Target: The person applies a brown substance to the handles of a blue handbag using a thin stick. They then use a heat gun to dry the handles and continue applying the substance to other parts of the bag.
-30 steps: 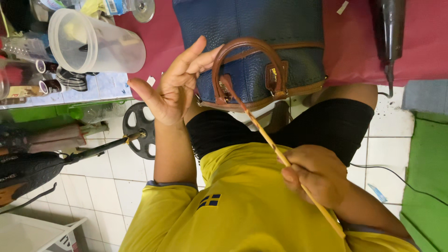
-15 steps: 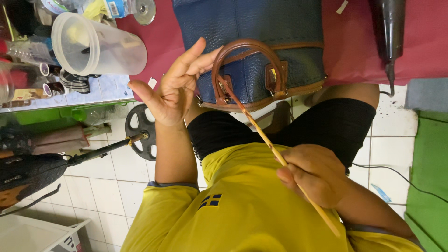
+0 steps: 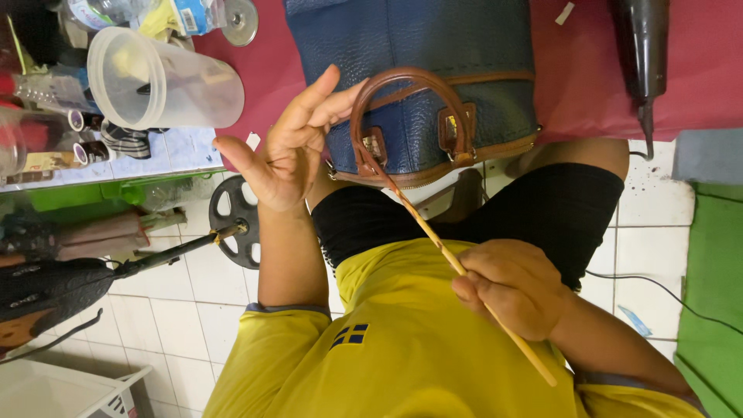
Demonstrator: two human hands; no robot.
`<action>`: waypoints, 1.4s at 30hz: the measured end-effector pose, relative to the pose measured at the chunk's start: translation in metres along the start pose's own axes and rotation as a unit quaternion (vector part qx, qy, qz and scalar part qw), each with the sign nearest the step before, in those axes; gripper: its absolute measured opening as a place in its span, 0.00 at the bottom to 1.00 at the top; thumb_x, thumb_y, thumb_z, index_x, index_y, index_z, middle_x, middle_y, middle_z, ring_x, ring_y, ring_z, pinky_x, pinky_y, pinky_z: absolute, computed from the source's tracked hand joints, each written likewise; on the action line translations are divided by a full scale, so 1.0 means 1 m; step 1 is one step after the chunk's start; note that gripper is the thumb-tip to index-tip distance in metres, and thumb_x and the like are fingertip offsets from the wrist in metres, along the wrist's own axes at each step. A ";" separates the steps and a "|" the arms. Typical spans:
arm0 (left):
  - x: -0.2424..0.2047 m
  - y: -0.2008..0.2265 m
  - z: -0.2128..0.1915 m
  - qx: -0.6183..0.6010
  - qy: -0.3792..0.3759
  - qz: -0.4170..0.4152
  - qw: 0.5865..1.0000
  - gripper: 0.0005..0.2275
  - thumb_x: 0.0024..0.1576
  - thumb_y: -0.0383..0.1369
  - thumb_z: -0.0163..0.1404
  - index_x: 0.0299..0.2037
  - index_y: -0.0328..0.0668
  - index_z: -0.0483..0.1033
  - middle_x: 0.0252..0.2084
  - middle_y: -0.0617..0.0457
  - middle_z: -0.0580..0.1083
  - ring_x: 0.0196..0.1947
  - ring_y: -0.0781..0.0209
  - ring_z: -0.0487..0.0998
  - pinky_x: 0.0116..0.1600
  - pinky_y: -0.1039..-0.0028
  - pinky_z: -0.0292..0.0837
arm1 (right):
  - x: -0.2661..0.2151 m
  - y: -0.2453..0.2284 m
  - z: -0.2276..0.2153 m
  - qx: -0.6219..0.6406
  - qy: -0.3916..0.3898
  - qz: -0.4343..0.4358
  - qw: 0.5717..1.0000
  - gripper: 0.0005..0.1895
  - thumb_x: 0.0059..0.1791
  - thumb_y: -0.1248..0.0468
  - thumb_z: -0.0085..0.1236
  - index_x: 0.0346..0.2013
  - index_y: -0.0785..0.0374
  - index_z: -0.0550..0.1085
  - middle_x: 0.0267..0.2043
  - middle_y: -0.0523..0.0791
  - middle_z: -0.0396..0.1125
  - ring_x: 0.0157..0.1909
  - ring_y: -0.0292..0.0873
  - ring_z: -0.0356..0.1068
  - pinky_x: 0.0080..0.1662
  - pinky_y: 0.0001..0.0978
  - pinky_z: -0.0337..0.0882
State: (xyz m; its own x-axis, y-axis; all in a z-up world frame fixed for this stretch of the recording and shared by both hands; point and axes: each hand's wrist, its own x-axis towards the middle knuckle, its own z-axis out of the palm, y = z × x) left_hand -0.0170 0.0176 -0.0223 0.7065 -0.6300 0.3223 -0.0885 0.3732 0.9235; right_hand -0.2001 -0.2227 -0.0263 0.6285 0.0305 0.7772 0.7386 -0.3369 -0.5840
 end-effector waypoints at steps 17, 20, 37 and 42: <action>0.006 -0.001 -0.001 -0.020 0.024 -0.050 0.998 0.51 0.55 0.70 0.10 0.76 0.38 0.58 0.68 0.39 0.71 0.70 0.45 0.72 0.81 0.54 0.62 | -0.001 -0.015 -0.012 0.028 -0.051 0.040 0.998 0.15 0.50 0.71 0.54 0.25 0.66 0.57 0.26 0.53 0.63 0.22 0.46 0.63 0.25 0.35 0.72; 0.007 -0.001 -0.001 -0.021 0.021 -0.047 0.998 0.50 0.55 0.70 0.10 0.76 0.38 0.58 0.68 0.38 0.71 0.70 0.44 0.72 0.81 0.53 0.62 | -0.002 -0.013 -0.009 0.026 -0.040 0.032 0.998 0.16 0.48 0.73 0.55 0.24 0.66 0.57 0.25 0.52 0.63 0.21 0.45 0.63 0.24 0.33 0.72; 0.006 0.000 -0.002 -0.011 0.015 -0.050 0.999 0.51 0.54 0.70 0.10 0.76 0.38 0.56 0.69 0.37 0.70 0.72 0.41 0.71 0.82 0.51 0.61 | 0.013 -0.019 -0.008 0.014 -0.060 0.001 0.998 0.19 0.50 0.71 0.52 0.19 0.65 0.56 0.23 0.52 0.60 0.19 0.46 0.59 0.21 0.33 0.65; 0.006 -0.001 -0.003 -0.014 0.016 -0.047 0.999 0.51 0.54 0.69 0.09 0.76 0.37 0.58 0.69 0.38 0.70 0.72 0.45 0.72 0.82 0.56 0.62 | 0.014 -0.018 -0.005 0.007 -0.082 -0.037 0.996 0.18 0.51 0.71 0.53 0.22 0.65 0.57 0.25 0.53 0.63 0.21 0.47 0.62 0.23 0.35 0.70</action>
State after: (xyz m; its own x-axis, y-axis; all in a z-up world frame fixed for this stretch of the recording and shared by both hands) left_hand -0.0111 0.0155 -0.0215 0.7331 -0.6413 0.2263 -0.0006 0.3322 0.9432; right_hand -0.2058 -0.2205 -0.0038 0.6032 0.2092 0.7696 0.7866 -0.3154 -0.5308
